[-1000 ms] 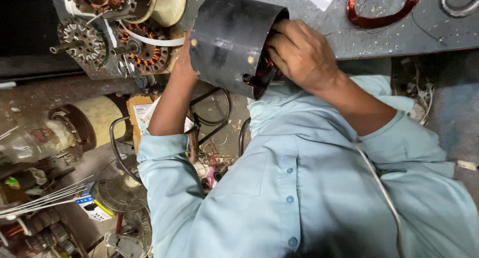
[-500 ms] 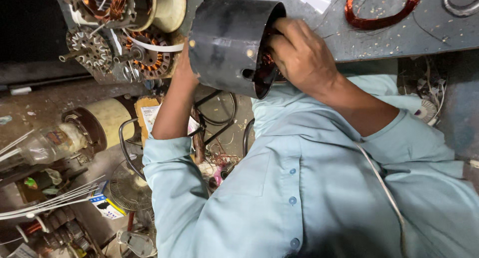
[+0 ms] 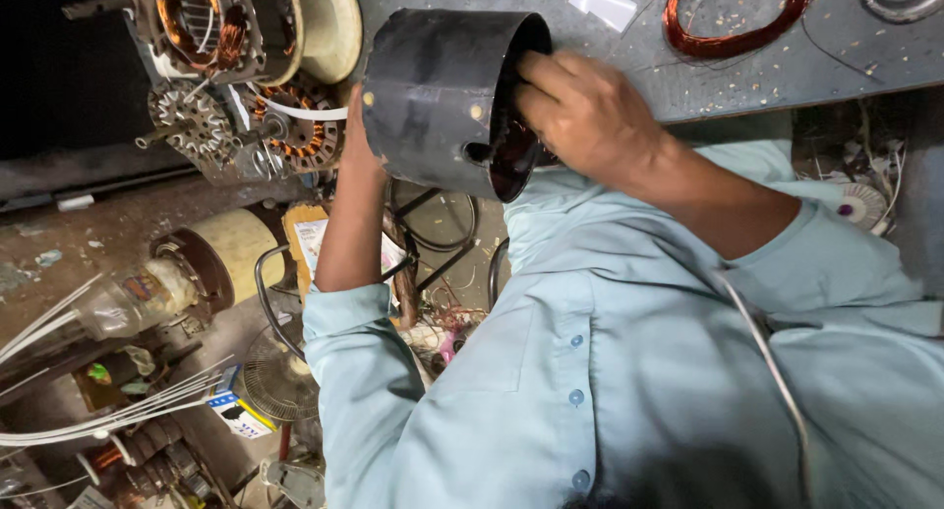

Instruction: The person wraps a small cylindrical component with white tape, cuts the tape with scissors, and then places a copper wire coil into a black cylindrical housing. The person manipulates the coil and housing by hand.

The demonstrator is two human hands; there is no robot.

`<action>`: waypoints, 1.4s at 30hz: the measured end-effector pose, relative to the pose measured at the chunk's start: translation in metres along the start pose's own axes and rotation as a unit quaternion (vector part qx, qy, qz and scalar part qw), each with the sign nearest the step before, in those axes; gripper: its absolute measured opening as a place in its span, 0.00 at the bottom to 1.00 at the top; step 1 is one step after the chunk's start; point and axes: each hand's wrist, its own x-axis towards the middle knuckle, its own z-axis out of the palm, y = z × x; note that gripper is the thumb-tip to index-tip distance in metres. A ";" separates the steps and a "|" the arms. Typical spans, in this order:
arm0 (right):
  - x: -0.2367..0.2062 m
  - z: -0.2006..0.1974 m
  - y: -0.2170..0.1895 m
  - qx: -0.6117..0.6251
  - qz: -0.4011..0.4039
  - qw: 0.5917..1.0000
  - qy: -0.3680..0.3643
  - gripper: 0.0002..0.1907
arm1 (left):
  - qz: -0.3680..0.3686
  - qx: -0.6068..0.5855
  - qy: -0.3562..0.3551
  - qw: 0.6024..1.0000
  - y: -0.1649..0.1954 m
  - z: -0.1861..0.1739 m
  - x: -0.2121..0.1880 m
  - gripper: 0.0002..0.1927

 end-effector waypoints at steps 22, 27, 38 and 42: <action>0.012 -0.006 0.000 -0.063 -0.054 0.997 -0.002 0.05 | -0.136 -0.254 0.006 0.958 0.008 0.007 0.011 0.19; 0.012 0.000 -0.008 -0.080 -0.020 0.996 -0.022 0.05 | -0.132 -0.231 0.004 0.964 -0.002 0.020 0.001 0.19; 0.016 -0.007 -0.002 -0.019 -0.001 1.000 -0.016 0.04 | -0.128 -0.200 0.011 0.971 -0.004 0.016 -0.010 0.19; 0.016 -0.001 -0.005 -0.044 0.011 0.999 -0.017 0.04 | -0.124 -0.183 0.015 0.975 -0.002 0.024 -0.007 0.19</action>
